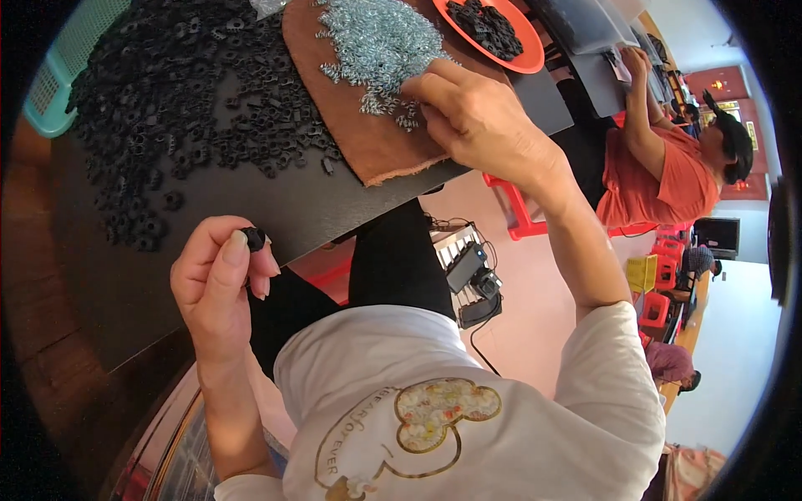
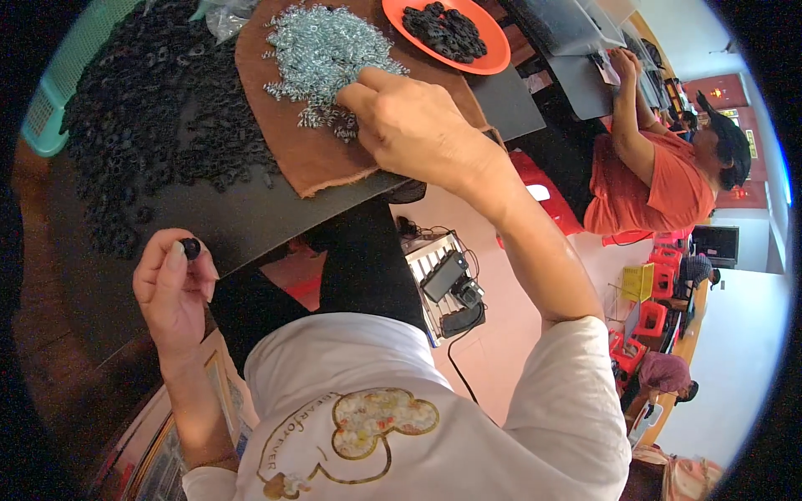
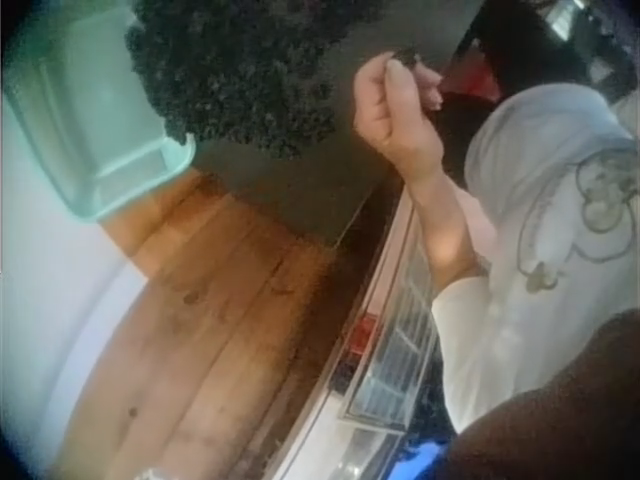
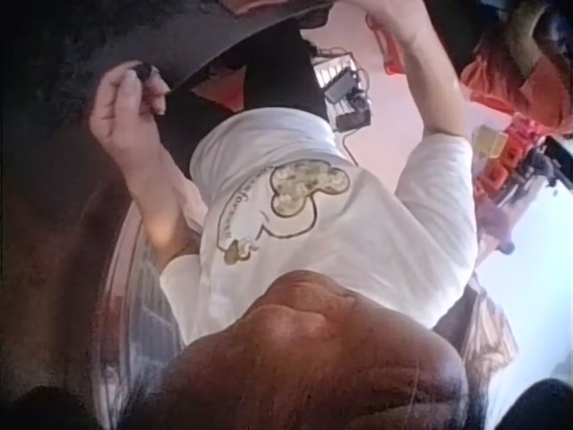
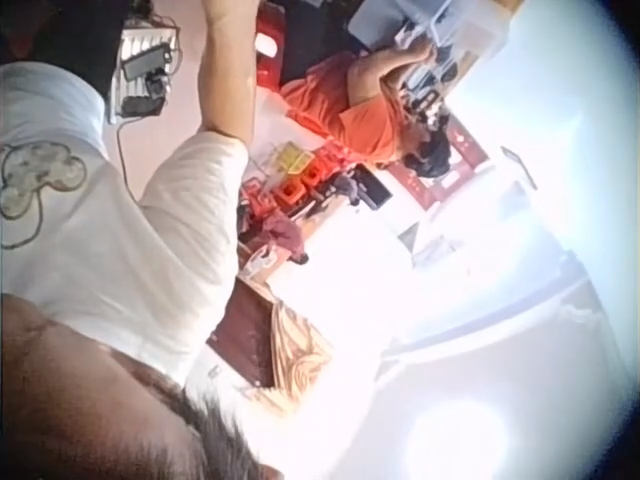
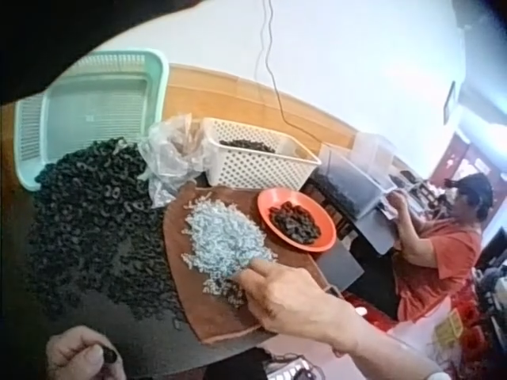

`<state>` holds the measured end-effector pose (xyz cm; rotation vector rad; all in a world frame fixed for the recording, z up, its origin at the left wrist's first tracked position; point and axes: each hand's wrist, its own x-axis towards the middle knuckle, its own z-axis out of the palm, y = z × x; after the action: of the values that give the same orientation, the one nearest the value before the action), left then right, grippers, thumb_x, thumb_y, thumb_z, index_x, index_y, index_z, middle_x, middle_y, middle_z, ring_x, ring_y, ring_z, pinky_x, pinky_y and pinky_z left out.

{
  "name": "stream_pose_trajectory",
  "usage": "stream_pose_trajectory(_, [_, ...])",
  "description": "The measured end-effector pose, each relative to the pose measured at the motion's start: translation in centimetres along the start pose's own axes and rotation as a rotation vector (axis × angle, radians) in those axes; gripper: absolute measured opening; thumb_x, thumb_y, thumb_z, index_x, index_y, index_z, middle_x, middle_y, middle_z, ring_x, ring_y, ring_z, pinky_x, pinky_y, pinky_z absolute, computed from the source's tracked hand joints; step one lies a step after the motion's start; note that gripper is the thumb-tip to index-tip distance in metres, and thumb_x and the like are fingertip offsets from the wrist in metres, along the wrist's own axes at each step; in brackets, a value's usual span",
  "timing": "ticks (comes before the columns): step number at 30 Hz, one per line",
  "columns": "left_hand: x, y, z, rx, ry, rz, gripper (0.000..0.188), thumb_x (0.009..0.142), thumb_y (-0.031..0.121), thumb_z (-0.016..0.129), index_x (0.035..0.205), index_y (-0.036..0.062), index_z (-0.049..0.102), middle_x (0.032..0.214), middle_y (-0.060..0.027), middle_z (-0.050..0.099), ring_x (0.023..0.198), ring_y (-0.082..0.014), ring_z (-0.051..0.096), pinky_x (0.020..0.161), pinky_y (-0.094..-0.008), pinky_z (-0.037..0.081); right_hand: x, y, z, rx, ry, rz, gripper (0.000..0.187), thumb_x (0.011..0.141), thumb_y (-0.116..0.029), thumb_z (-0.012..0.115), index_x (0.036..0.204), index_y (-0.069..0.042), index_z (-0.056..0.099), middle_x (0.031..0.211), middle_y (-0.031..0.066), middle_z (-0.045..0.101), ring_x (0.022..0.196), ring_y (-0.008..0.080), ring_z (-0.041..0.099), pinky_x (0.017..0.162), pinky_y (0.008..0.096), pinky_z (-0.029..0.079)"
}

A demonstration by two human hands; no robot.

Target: Manually inserting small beads into circular black rubber components at a workshop table.

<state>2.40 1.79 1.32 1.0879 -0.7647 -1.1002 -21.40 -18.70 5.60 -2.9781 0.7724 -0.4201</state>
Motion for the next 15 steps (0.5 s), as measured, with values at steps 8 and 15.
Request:
stream_pose_trajectory(8, [-0.1,0.1,0.1,0.013,0.036,-0.002,0.021,0.096,0.019,0.056,0.097,-0.0014,0.061,0.072,-0.0070,0.062,0.057,-0.0075,0.049,0.052,-0.0203,0.039,-0.5,-0.5,-0.4,0.115,-0.031,-0.064,0.016,0.078,-0.007,0.065,0.093,-0.004,0.059,0.088,0.0126,0.056,0.080,0.0362,0.062,0.067,0.0455,0.052])
stream_pose_trajectory(15, [-0.1,0.1,0.3,0.031,0.061,0.002,0.021,0.096,0.019,0.055,0.096,-0.0009,0.062,0.071,-0.0070,0.062,0.057,-0.0075,0.048,0.051,-0.0202,0.038,-0.9,-1.1,0.2,0.126,-0.045,-0.061,0.019,0.077,-0.005,0.064,0.095,-0.004,0.057,0.088,0.0133,0.056,0.080,0.0374,0.062,0.065,0.0466,0.052])
